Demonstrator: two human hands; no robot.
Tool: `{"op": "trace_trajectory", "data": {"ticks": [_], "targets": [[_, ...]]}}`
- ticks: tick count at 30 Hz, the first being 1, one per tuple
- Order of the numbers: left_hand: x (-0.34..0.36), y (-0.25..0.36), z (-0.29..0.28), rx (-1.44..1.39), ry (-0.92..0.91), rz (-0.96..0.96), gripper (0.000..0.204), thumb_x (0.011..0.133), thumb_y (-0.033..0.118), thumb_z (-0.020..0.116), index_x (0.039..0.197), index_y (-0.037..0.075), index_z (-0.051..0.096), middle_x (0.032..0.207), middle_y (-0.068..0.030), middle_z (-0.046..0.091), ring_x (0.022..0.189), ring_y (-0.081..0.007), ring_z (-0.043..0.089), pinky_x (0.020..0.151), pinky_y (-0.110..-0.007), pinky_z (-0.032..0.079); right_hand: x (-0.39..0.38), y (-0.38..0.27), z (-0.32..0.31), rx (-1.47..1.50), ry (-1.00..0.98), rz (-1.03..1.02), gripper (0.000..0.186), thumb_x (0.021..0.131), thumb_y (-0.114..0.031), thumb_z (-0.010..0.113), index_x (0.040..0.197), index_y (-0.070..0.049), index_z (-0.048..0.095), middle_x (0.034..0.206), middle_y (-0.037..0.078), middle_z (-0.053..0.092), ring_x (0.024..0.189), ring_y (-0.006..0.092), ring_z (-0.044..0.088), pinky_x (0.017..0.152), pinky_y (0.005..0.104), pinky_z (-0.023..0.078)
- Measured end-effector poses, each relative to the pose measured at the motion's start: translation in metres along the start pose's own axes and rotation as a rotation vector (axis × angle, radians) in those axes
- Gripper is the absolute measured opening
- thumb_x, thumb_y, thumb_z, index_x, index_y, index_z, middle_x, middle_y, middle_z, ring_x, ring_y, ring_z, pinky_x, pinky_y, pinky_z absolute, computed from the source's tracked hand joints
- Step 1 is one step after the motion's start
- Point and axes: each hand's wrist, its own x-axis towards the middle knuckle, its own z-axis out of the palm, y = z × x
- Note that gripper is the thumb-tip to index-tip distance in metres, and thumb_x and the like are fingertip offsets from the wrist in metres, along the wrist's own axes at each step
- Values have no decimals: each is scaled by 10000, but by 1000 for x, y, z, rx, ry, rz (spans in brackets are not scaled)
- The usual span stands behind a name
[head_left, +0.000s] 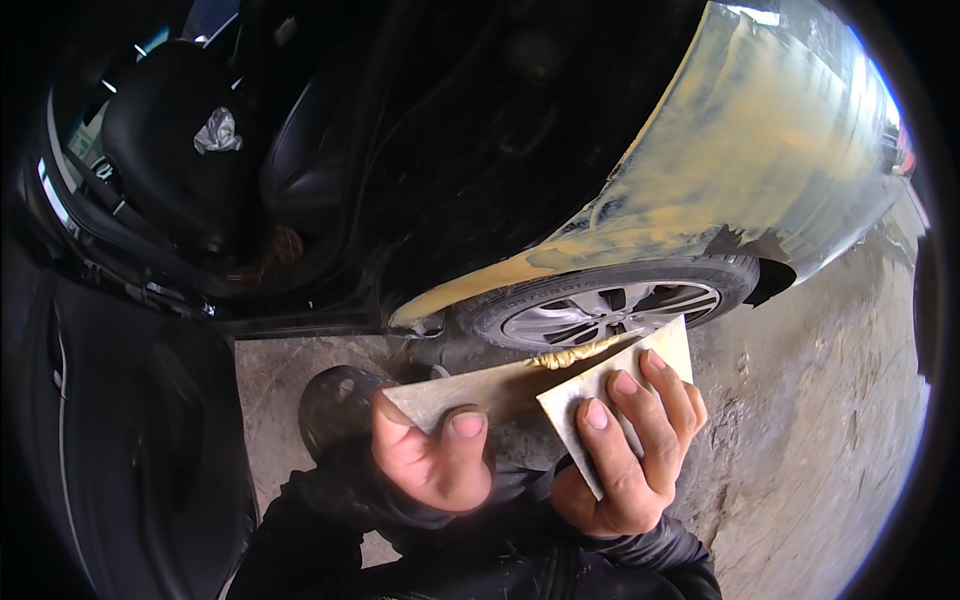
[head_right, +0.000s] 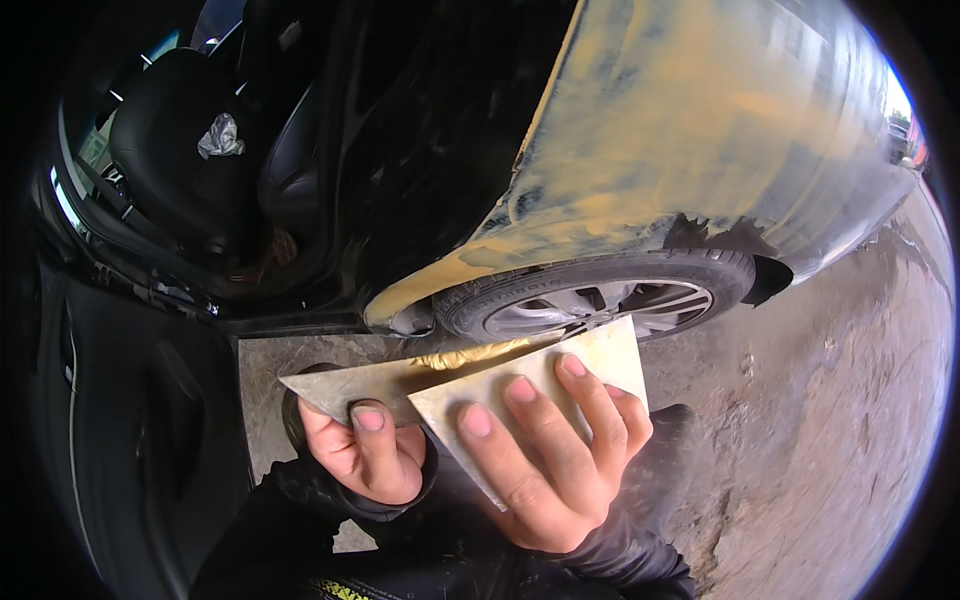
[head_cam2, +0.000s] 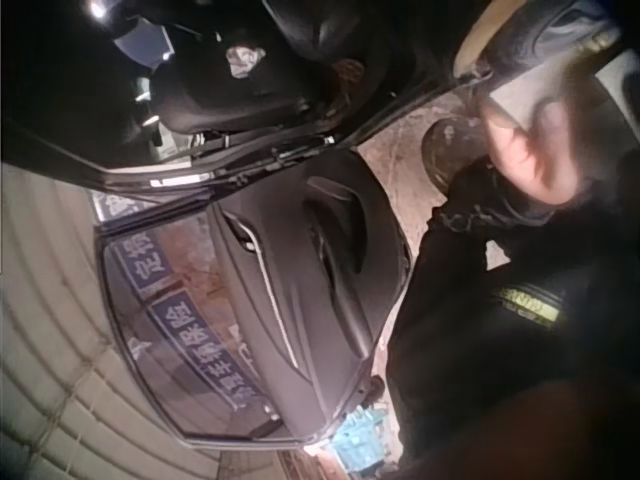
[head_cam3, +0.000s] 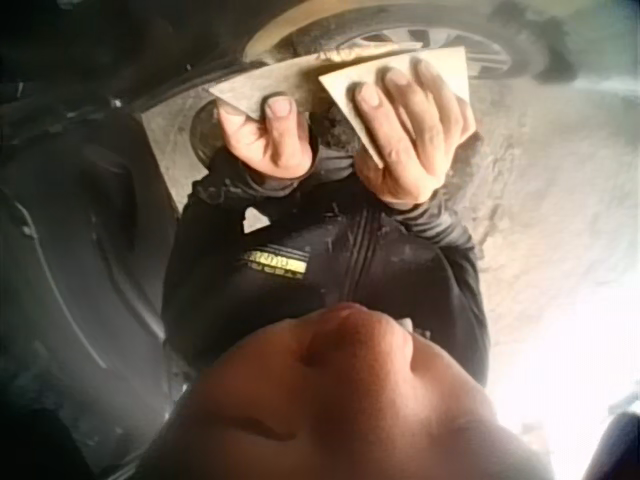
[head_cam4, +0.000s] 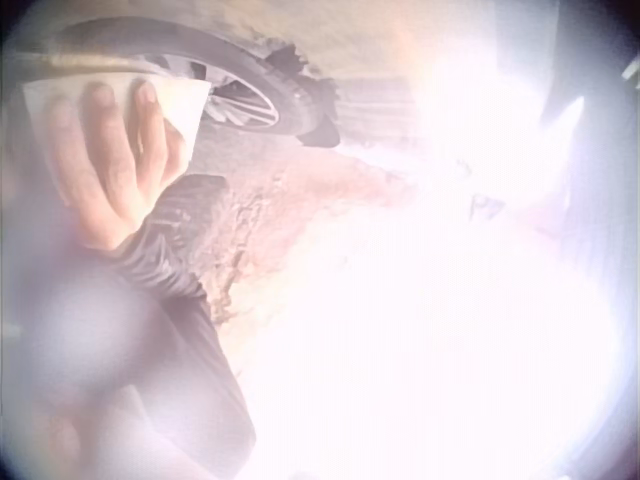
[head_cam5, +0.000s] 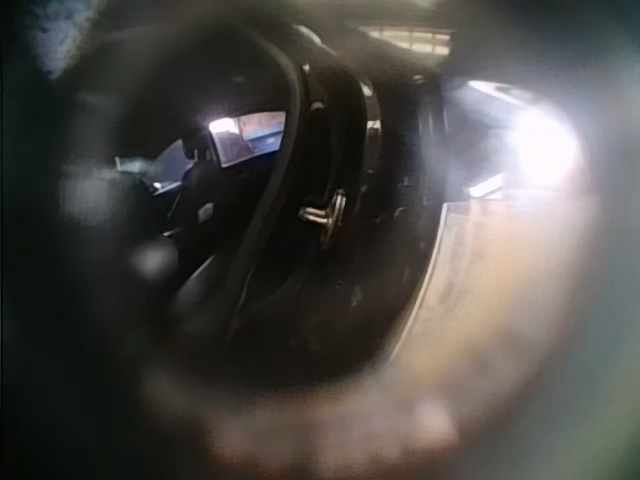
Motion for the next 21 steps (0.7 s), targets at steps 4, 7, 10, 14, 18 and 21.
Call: {"op": "trace_trajectory", "data": {"ticks": [4,7,10,14,18,21], "targets": [[-8,-1,1,-34,38,36,551,991,184,702,1399,-138,519,1188,-248,727,1068,-257,716,981,-375,558,6,0,6,14,1,-9,407,882,-236,810,1288,-221,807,1311,40,735,1289,347,647,1034,449,436],[-10,-5,4,-34,83,60,569,984,164,697,1422,-142,502,1193,-261,723,1066,-277,721,980,-388,568,12,3,9,86,-12,-62,372,871,-67,711,1228,-100,810,1240,156,756,1229,432,700,1013,524,496],[-4,-9,-4,39,47,72,532,992,155,682,1402,-138,512,1198,-270,719,1057,-284,723,978,-394,574,14,5,10,51,-75,-35,406,801,-67,723,1188,-114,836,1184,115,783,1189,393,717,987,491,492],[12,-17,-20,103,74,152,458,1093,220,625,1371,-130,530,1212,-257,719,1064,-271,727,971,-355,580,19,15,0,89,-233,-25,402,791,-193,850,1193,-193,848,1154,-2,792,1139,251,725,934,399,459],[27,-24,-32,304,280,216,457,1134,167,562,1476,-129,496,1321,-237,696,1170,-257,708,1036,-338,549,50,45,-18,-7,143,-139,432,819,27,682,1200,-102,842,1157,141,812,1149,312,746,971,456,513],[30,-29,-42,307,126,171,462,1138,135,537,1507,-139,480,1390,-225,667,1249,-246,670,1099,-327,498,90,78,-29,-281,251,-191,385,881,10,681,1208,-108,847,1200,136,810,1172,318,734,1039,446,501]]}}
